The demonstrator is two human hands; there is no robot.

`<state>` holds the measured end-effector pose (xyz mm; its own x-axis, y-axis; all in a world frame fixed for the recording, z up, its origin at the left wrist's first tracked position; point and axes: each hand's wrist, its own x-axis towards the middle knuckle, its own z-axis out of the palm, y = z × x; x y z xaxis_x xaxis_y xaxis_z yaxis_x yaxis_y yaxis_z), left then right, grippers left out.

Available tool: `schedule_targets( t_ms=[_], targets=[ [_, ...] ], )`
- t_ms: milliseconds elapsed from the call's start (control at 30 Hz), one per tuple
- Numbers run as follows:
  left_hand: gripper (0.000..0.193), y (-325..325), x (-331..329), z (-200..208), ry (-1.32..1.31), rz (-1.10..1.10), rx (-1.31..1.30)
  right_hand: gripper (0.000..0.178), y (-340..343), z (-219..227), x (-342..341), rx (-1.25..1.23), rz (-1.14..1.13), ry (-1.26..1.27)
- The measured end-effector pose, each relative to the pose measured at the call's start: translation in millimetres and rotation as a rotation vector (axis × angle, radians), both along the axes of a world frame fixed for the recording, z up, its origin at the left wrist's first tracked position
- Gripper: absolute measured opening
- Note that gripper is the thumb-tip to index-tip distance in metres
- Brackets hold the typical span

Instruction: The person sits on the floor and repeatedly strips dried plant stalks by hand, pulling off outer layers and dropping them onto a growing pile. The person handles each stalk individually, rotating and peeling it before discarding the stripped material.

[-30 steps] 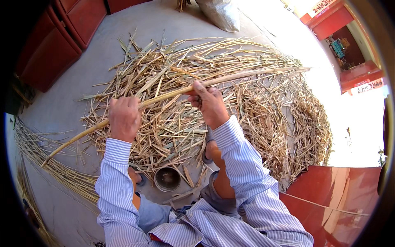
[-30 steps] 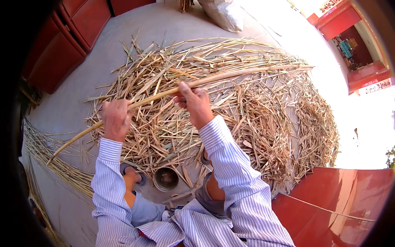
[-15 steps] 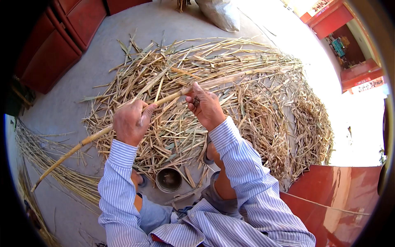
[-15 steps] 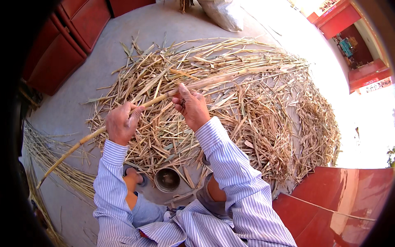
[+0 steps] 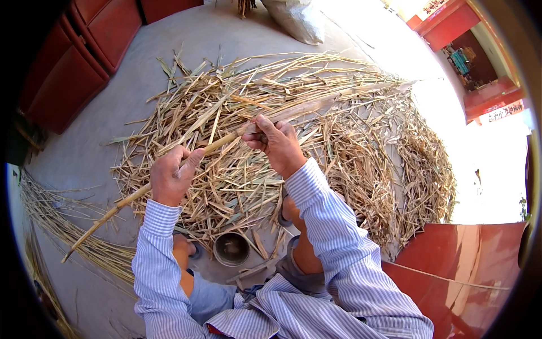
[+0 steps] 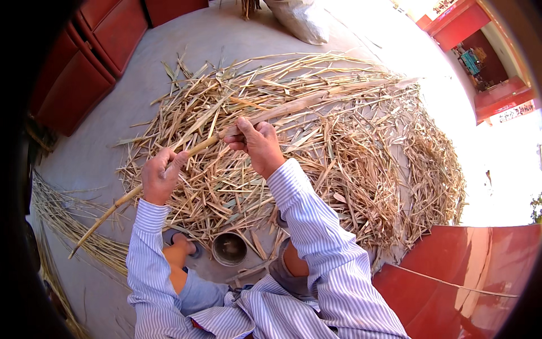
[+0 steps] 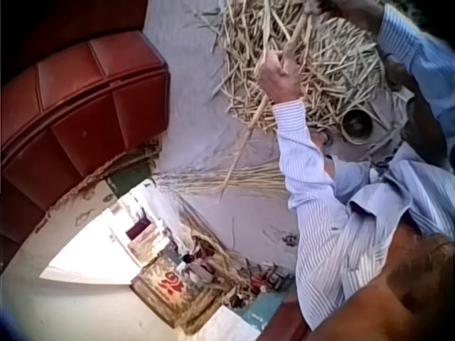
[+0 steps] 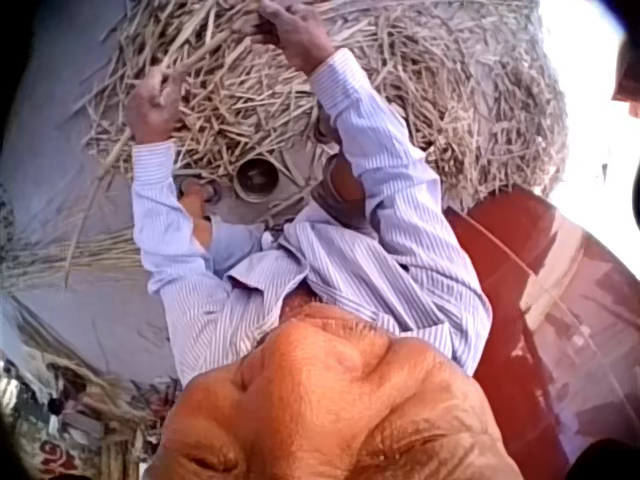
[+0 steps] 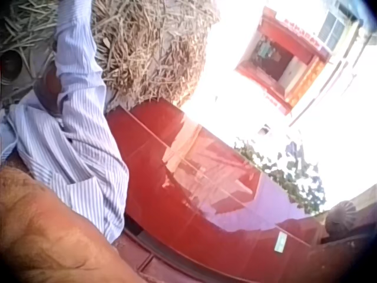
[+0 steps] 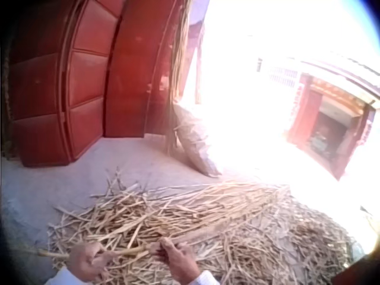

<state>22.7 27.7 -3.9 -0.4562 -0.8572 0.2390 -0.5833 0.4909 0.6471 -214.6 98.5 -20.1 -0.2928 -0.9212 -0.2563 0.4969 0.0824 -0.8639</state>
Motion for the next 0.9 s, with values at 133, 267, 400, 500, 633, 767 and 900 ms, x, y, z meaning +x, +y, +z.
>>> schedule_targets(
  t_ms=[133,267,400,500,633,767,900],
  targets=[
    [0.054,-15,11,-11,0.133,-0.164,0.441,0.032,-1,4,-3,-0.132,0.019,0.136],
    [0.058,-14,3,-1,0.197,-0.277,0.830,0.028,5,17,-10,-0.222,0.054,0.281],
    [0.057,-12,4,-9,0.201,-0.352,0.864,0.026,10,32,-10,-0.312,0.064,0.250],
    [0.055,2,-8,-18,0.259,-0.363,0.523,0.025,13,28,-15,-0.331,-0.015,0.295],
    [0.045,12,-20,-25,-0.008,-0.151,-0.222,0.023,11,28,-8,-0.256,-0.166,0.238],
    [0.035,8,-23,-15,-0.115,-0.093,-0.668,0.030,15,19,-5,-0.072,-0.253,0.175],
    [0.032,2,-27,-15,-0.148,-0.065,-0.841,0.036,17,14,-10,0.067,-0.240,0.120]
  ],
)
